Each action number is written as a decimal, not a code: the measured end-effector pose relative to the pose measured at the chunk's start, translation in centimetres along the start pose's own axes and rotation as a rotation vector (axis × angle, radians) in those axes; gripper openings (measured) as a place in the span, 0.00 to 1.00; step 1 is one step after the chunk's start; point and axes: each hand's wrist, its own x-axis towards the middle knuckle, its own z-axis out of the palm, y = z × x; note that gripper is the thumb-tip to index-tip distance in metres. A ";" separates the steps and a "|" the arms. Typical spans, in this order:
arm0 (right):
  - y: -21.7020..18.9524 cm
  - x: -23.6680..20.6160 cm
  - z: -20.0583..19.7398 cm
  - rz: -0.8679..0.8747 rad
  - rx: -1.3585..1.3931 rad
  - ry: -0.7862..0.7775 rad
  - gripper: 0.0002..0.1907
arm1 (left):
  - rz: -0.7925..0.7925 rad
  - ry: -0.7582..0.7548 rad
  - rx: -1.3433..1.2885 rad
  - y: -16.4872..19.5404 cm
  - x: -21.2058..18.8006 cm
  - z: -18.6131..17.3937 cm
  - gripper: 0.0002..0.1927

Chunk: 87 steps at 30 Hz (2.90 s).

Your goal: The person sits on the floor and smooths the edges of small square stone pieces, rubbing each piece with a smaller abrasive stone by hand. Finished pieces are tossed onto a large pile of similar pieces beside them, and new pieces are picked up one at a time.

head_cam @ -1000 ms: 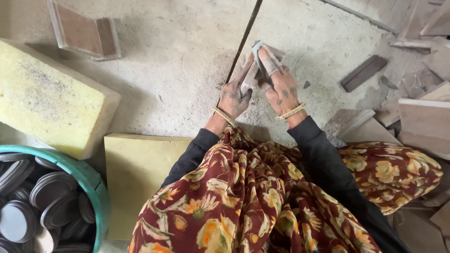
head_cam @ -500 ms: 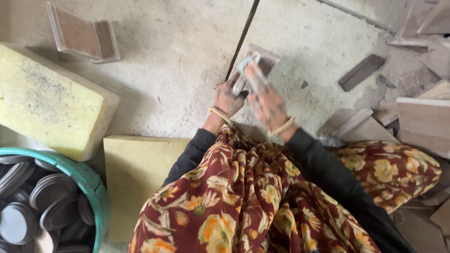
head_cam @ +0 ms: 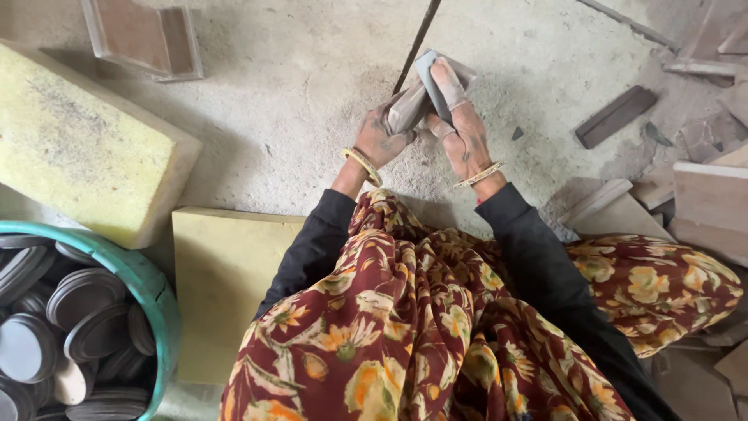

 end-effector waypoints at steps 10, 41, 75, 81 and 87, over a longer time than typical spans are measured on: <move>2.1 -1.2 4.5 0.103 -0.433 -0.131 0.31 | -0.298 -0.108 -0.351 -2.9 1.9 -1.2 0.29; 2.9 -4.3 2.5 -0.026 -0.499 -0.002 0.15 | -0.116 0.071 0.108 -4.6 -0.1 2.5 0.22; 1.6 -5.5 -3.2 -0.007 -0.721 -0.098 0.17 | 0.254 0.052 0.462 -1.6 -3.2 4.5 0.41; 1.9 -9.1 -3.4 0.017 -0.625 -0.137 0.27 | 0.013 -0.064 0.549 2.0 -4.3 5.7 0.53; 1.2 -9.7 -3.0 -0.172 -0.550 0.121 0.21 | 0.110 0.004 0.699 2.7 -4.4 6.1 0.57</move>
